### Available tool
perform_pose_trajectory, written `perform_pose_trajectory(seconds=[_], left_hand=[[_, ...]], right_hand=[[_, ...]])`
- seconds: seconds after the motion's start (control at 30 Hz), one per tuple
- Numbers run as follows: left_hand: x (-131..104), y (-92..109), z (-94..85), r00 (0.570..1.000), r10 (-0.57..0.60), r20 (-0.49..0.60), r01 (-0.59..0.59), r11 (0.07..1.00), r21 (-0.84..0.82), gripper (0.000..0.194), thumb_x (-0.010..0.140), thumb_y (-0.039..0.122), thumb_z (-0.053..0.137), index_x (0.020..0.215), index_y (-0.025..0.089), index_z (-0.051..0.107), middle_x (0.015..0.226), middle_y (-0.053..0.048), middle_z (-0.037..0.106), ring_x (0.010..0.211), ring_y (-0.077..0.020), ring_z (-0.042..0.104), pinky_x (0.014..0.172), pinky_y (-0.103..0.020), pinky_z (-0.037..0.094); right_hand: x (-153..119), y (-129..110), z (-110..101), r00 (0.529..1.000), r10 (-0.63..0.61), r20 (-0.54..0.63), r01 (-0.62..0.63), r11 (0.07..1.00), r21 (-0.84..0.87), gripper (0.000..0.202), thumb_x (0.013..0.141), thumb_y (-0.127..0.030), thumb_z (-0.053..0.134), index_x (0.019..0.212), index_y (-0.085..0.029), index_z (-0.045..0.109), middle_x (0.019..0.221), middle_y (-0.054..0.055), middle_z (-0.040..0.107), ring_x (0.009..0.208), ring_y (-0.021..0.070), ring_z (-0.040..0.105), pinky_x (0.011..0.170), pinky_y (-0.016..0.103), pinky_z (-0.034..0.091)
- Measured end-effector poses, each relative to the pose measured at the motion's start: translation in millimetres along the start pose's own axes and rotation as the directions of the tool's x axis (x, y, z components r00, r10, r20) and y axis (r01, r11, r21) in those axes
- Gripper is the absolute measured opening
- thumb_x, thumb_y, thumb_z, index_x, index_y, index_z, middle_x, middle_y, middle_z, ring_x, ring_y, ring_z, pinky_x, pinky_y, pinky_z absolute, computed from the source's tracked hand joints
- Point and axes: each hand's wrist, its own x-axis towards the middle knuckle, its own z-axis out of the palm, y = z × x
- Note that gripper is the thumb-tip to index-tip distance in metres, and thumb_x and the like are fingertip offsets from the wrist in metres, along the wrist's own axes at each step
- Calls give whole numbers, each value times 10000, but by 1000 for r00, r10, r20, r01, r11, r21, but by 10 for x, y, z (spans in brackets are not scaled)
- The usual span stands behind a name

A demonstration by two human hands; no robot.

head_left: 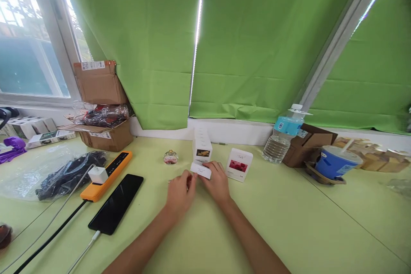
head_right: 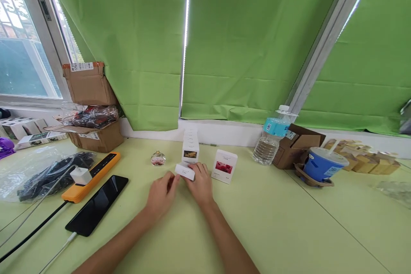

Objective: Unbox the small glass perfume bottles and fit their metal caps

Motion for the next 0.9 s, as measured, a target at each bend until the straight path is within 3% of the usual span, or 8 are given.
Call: perform_pose_trajectory(seconds=[0.07,0.17,0.37,0.5,0.63,0.77,0.9], left_hand=[[-64,73,117,995,-89,46,91,995,-36,371,925,530,381,789,228,547,693,-29,643,590,-191,571,563,-278,318],[-86,104,162,988,-131,81,141,981,-131,392,923,562,360,840,227,545,822,-30,685,669,-190,607,583,-275,342],[-12,9,101,960,-257,116,280,914,-295,460,887,626,373,803,209,550,809,-43,687,733,-189,622,616,-272,405],[-15,-32,148,961,-251,120,276,914,-298,449,865,629,415,798,212,568,777,-27,680,715,-176,614,600,-261,408],[-15,-55,156,968,-210,137,244,917,-316,445,874,615,406,806,211,579,782,-17,678,712,-163,606,603,-250,410],[-18,-58,135,972,-169,162,210,935,-285,432,861,609,444,820,205,590,784,-5,678,697,-150,595,601,-244,400],[-22,-28,135,962,-185,199,245,908,-341,408,801,589,556,919,201,601,805,-9,676,683,-145,584,598,-245,400]], right_hand=[[-46,-72,-12,998,43,-48,-48,993,-106,236,878,-407,584,1031,-231,618,921,76,627,880,268,549,689,362,443],[-126,-186,-32,995,44,-86,-61,975,-212,215,897,-378,550,1047,-241,623,882,85,621,852,276,537,626,355,403],[-281,-280,-123,996,-49,72,68,953,-295,326,868,-318,570,1192,-293,601,897,81,614,860,275,532,602,358,394],[-308,-269,-202,992,-44,119,72,967,-245,393,857,-318,574,1248,-284,582,957,89,606,897,281,533,681,382,437],[-258,-204,-265,976,-96,196,125,982,-142,496,854,-314,566,1347,-300,504,1180,95,571,1069,299,518,856,437,436],[-215,-58,-331,932,-148,331,174,983,-51,666,825,-274,557,1455,-302,343,1447,80,405,1301,323,380,998,483,372],[-235,-18,-402,886,-149,440,171,985,-12,778,835,-232,508,1520,-271,141,1541,89,257,1391,303,265,1050,473,341]])
